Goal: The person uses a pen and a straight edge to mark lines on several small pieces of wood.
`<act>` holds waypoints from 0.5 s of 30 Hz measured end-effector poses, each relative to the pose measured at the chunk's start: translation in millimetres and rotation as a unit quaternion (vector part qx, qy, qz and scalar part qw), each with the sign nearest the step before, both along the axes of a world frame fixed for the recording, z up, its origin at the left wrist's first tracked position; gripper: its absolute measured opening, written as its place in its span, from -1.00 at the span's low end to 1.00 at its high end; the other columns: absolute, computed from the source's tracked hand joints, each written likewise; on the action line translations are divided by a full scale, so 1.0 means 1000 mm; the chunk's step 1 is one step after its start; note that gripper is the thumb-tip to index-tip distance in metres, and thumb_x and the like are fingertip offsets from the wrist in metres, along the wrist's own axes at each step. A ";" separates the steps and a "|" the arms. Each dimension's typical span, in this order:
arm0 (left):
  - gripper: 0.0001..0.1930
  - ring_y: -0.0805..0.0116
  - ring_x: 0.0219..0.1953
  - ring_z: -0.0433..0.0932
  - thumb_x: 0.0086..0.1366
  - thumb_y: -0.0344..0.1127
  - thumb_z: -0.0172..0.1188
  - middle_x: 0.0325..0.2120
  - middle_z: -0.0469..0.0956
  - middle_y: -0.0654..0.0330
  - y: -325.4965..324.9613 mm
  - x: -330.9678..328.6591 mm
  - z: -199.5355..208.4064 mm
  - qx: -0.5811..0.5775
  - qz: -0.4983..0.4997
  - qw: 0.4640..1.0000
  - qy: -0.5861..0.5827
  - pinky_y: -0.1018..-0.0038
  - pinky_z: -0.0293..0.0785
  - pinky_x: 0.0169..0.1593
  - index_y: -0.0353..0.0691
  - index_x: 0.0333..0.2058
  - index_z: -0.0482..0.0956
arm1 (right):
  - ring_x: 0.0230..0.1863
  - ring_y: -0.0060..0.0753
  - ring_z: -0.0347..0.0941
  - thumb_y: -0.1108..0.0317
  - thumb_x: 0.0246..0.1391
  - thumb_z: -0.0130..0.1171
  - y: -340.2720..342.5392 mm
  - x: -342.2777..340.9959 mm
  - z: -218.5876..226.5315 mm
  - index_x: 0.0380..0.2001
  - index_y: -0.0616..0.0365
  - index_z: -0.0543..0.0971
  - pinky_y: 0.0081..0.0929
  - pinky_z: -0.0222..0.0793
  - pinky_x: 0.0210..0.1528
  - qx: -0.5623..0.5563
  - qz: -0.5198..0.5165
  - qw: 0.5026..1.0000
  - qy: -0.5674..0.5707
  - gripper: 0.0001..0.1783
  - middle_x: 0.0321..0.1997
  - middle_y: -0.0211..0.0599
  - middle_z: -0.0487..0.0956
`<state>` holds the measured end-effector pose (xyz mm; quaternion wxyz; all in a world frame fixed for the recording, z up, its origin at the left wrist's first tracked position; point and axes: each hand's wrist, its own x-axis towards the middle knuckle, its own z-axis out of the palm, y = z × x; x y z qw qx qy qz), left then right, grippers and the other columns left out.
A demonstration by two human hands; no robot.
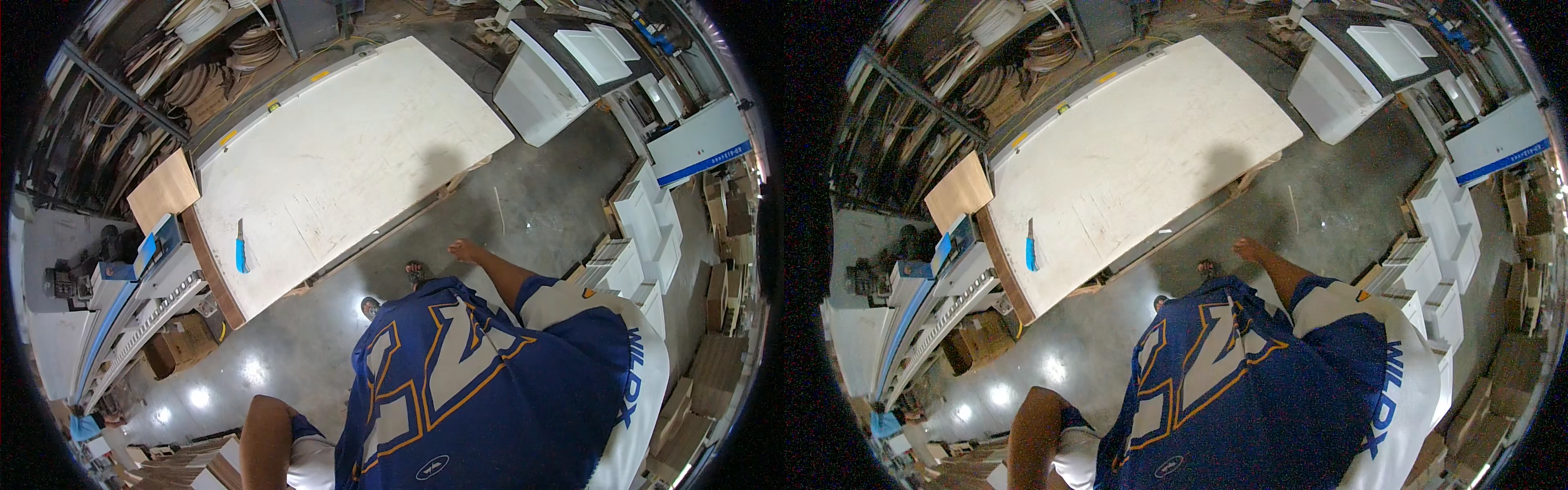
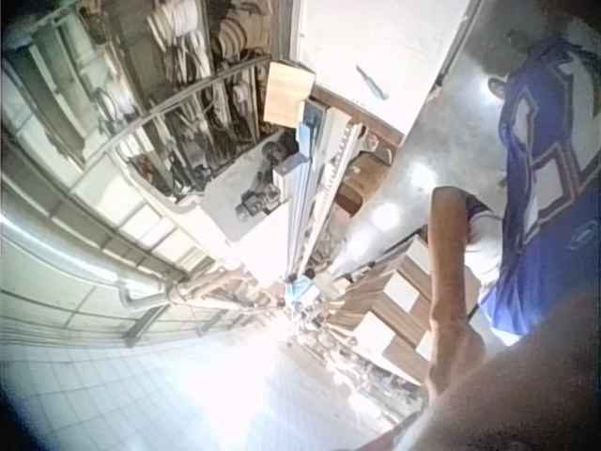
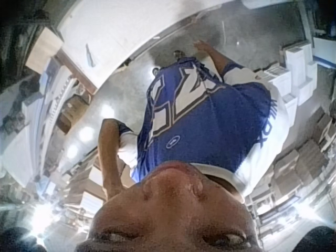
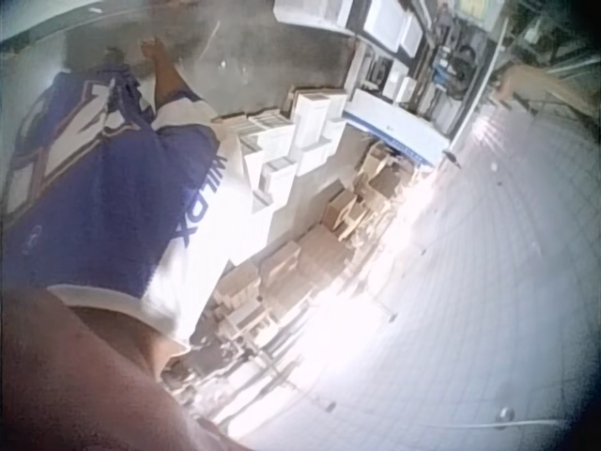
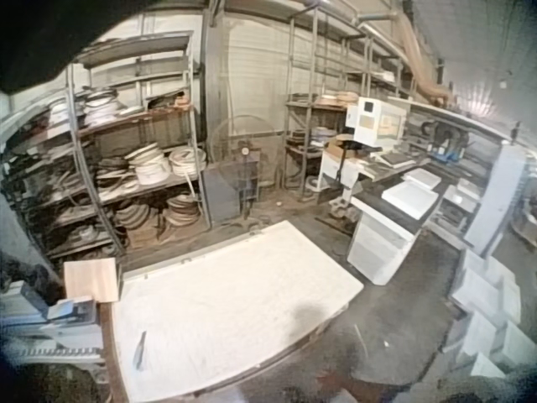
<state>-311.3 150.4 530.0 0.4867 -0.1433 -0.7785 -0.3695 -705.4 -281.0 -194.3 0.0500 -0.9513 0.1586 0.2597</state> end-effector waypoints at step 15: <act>-0.11 0.07 0.16 0.48 0.29 0.45 -0.01 0.23 0.43 -0.02 0.006 0.009 0.000 -0.016 0.159 0.985 0.073 0.09 0.36 0.26 -0.26 0.27 0.39 | 0.46 -0.09 0.23 0.15 0.16 0.24 -0.009 0.004 0.000 0.36 0.13 0.39 -0.16 0.16 0.47 0.131 -0.069 0.989 0.030 -0.28 0.48 -0.18 0.34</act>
